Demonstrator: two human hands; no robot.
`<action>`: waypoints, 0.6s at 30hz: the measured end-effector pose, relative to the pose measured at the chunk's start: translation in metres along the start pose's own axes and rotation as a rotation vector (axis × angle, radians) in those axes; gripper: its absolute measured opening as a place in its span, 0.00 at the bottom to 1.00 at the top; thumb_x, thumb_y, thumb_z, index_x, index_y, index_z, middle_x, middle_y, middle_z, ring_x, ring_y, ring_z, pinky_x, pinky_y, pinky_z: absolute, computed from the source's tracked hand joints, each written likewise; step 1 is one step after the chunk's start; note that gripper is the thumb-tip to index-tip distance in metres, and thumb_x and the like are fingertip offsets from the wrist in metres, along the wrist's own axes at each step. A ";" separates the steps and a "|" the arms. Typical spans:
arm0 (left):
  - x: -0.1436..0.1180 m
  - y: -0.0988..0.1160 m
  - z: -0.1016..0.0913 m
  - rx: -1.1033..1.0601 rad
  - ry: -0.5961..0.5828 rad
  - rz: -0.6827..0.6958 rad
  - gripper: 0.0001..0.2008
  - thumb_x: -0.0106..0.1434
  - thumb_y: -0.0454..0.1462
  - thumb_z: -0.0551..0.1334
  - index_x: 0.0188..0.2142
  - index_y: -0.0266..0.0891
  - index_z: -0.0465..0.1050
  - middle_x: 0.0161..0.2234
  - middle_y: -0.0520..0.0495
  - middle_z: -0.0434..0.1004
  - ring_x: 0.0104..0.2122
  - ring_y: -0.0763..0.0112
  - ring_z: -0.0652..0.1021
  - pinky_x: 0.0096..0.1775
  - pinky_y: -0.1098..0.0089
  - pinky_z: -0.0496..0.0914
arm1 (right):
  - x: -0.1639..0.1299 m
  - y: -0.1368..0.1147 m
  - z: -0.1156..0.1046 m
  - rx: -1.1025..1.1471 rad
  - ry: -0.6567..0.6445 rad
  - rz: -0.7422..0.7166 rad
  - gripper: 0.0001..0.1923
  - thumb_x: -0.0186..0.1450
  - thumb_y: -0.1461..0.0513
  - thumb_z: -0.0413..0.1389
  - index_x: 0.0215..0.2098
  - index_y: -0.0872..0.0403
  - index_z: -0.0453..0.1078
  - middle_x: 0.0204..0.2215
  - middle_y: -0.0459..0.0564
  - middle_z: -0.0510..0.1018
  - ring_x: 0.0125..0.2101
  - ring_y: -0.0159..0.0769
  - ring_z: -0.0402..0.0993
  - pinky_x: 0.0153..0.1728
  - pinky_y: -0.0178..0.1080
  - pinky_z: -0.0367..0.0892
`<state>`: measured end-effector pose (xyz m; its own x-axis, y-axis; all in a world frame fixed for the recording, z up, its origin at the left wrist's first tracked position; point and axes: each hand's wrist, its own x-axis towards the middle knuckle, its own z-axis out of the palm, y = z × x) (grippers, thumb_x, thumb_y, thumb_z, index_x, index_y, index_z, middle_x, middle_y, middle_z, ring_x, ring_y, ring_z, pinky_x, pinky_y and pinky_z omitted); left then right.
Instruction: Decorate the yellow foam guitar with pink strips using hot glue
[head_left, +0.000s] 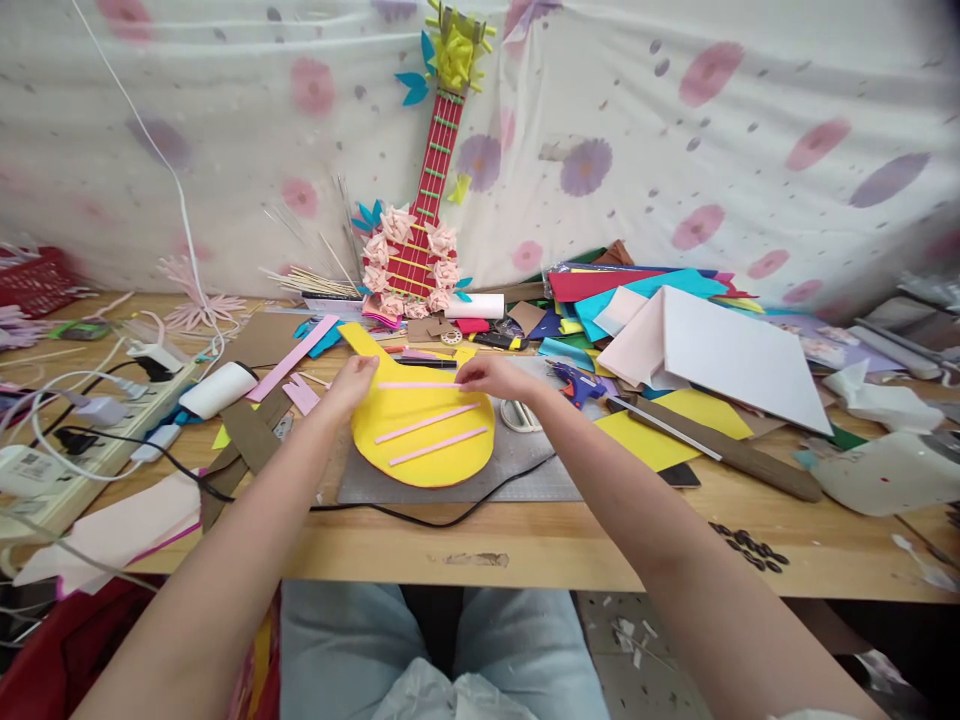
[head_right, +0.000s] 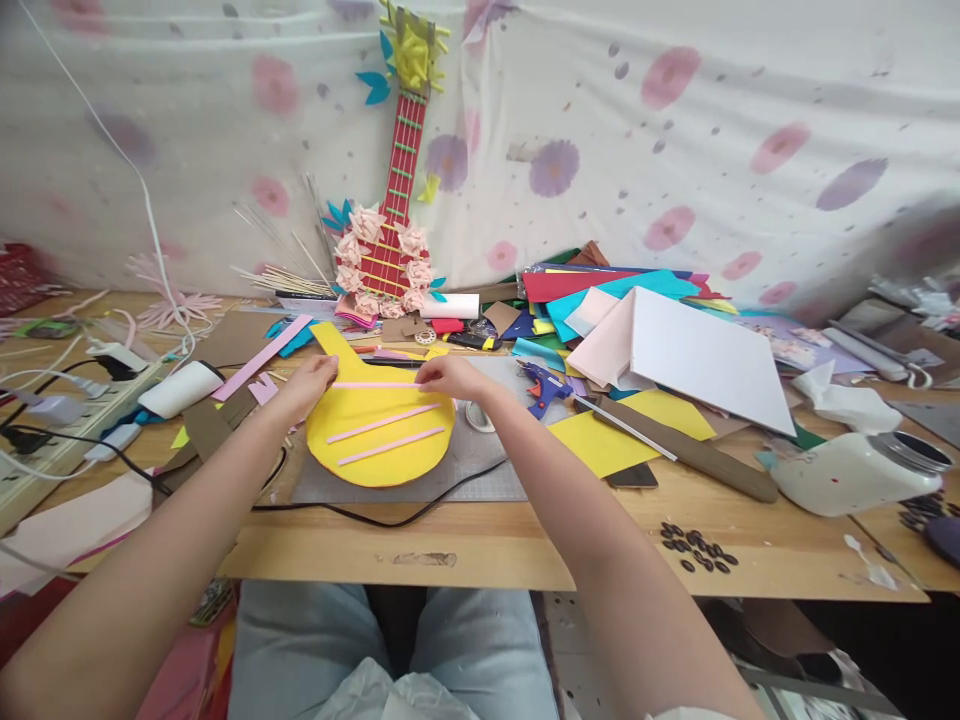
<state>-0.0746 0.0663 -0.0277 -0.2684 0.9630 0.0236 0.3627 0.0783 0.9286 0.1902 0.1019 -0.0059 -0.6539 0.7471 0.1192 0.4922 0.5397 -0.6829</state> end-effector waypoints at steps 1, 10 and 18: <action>0.003 0.000 0.004 -0.040 0.006 -0.010 0.15 0.57 0.46 0.55 0.36 0.36 0.66 0.37 0.42 0.75 0.39 0.66 0.75 0.42 0.66 0.67 | 0.003 -0.003 0.006 -0.006 -0.024 0.000 0.06 0.54 0.63 0.56 0.30 0.53 0.74 0.30 0.46 0.77 0.31 0.33 0.71 0.33 0.34 0.64; 0.016 0.006 0.005 0.041 0.003 0.033 0.10 0.54 0.39 0.57 0.36 0.38 0.68 0.39 0.44 0.75 0.40 0.68 0.75 0.43 0.68 0.67 | 0.007 0.005 0.030 -0.046 0.054 -0.016 0.04 0.55 0.61 0.57 0.29 0.53 0.73 0.28 0.46 0.76 0.30 0.32 0.69 0.32 0.34 0.61; -0.004 0.050 0.009 0.699 -0.526 0.308 0.09 0.47 0.41 0.62 0.27 0.40 0.76 0.29 0.49 0.78 0.29 0.68 0.74 0.30 0.72 0.64 | -0.005 0.021 0.027 0.211 0.303 0.068 0.13 0.60 0.55 0.50 0.32 0.54 0.73 0.34 0.49 0.76 0.36 0.35 0.70 0.38 0.37 0.63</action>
<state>-0.0474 0.0683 0.0158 0.3068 0.9467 -0.0979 0.8524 -0.2275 0.4708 0.1881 0.0986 -0.0400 -0.4083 0.8767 0.2544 0.3786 0.4162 -0.8267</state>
